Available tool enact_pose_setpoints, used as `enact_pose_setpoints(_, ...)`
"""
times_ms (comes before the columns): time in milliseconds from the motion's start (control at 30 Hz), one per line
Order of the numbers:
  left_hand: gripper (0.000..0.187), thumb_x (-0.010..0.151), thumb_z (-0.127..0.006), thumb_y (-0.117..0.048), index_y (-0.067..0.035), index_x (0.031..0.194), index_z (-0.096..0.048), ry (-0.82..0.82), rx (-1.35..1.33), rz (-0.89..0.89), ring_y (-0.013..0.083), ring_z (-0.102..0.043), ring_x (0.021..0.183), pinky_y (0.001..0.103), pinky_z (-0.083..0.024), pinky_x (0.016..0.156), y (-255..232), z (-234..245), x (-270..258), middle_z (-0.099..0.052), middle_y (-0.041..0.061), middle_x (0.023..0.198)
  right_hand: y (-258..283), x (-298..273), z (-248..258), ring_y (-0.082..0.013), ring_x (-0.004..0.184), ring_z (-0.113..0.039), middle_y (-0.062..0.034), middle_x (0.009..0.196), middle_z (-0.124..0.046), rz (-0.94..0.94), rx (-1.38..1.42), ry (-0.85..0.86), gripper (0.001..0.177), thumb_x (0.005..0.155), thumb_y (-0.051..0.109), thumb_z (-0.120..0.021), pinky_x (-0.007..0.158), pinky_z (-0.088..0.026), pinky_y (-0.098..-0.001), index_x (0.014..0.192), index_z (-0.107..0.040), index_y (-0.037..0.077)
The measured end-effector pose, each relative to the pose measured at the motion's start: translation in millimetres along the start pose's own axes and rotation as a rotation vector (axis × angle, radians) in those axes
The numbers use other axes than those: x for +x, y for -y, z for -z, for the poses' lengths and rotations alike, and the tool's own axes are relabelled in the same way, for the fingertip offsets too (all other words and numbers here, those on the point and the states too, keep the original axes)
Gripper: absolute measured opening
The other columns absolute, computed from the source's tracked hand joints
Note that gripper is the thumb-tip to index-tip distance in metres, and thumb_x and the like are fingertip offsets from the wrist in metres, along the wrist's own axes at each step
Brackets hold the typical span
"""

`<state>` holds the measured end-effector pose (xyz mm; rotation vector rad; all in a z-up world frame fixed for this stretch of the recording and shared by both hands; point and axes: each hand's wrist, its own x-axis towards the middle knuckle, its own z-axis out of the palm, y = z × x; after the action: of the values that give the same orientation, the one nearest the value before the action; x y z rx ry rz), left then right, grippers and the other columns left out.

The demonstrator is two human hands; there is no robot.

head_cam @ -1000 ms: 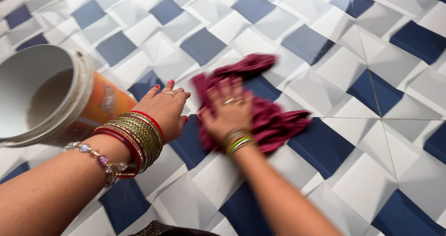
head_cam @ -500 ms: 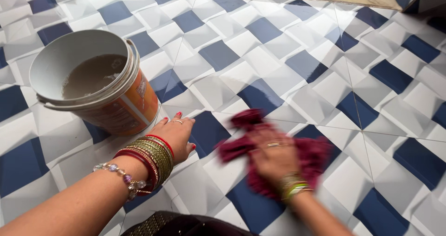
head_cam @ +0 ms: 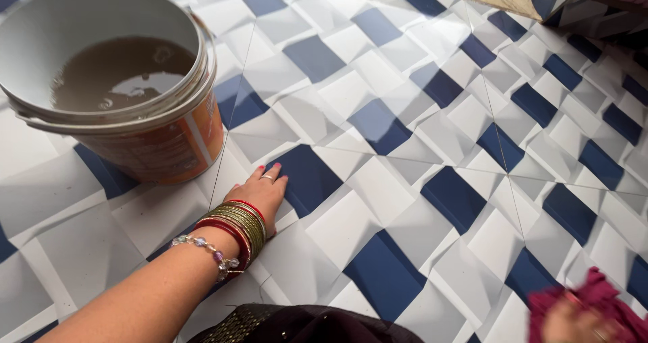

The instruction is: The person wipes a blue and white tiled floor with a cloth, periodically dipping the cloth into a bucket of water and wringing it out.

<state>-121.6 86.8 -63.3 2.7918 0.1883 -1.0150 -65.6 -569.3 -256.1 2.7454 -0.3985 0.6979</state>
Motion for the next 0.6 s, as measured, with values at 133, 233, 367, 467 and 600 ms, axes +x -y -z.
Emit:
enact_pose_setpoints(133,0.093,0.087,-0.082,-0.017,-0.016,0.16,-0.024,-0.086,-0.062,-0.074,0.0254,-0.014,0.157,0.05,-0.033,0.122,7.5,-11.9,7.8,-0.008,0.002,0.172,114.0,0.6,52.7,-0.0476,0.153,-0.015,-0.0116,0.168,-0.024,-0.271,0.115,0.425,0.08,0.093,0.07,-0.032,0.104,-0.022,-0.0807,0.155,-0.041,0.02)
enact_pose_setpoints(233,0.095,0.085,-0.084,-0.02,-0.016,0.159,-0.025,-0.093,-0.085,-0.121,0.0256,-0.015,0.157,0.05,-0.034,0.121,14.9,-16.0,12.4,-0.01,0.002,0.171,236.7,-13.1,123.0,-0.0385,0.155,-0.008,-0.0082,0.169,-0.014,0.268,0.096,0.27,0.073,0.098,0.065,-0.03,0.119,-0.015,-0.0645,0.161,-0.027,0.028)
enact_pose_setpoints(367,0.094,0.08,-0.088,-0.02,-0.011,0.155,-0.031,-0.146,-0.138,-0.152,0.0236,-0.02,0.155,0.049,-0.037,0.119,19.0,-23.4,22.0,-0.017,0.002,0.169,355.9,-25.9,240.9,-0.0427,0.154,0.004,-0.0145,0.17,0.002,0.584,0.077,0.689,0.081,0.095,0.068,-0.034,0.118,-0.011,-0.0636,0.162,-0.011,0.029)
enact_pose_setpoints(467,0.085,0.08,-0.086,-0.018,-0.01,0.15,-0.039,-0.252,-0.175,-0.166,0.0246,-0.027,0.152,0.049,-0.041,0.114,23.4,-34.2,27.2,-0.025,0.004,0.166,405.5,-40.8,307.4,-0.0435,0.154,0.008,-0.0154,0.17,0.007,0.779,-0.019,0.84,0.085,0.093,0.071,-0.038,0.118,-0.013,-0.0666,0.163,-0.007,0.034)
enact_pose_setpoints(600,0.09,0.075,-0.09,-0.023,-0.01,0.15,-0.042,-0.279,-0.271,-0.187,0.0234,-0.034,0.151,0.047,-0.047,0.113,23.5,-38.1,39.2,-0.036,0.003,0.163,437.3,-71.4,335.5,-0.0456,0.154,0.007,-0.0181,0.169,0.007,0.905,-0.065,0.786,0.082,0.096,0.07,-0.037,0.116,-0.014,-0.0706,0.164,-0.009,0.034)
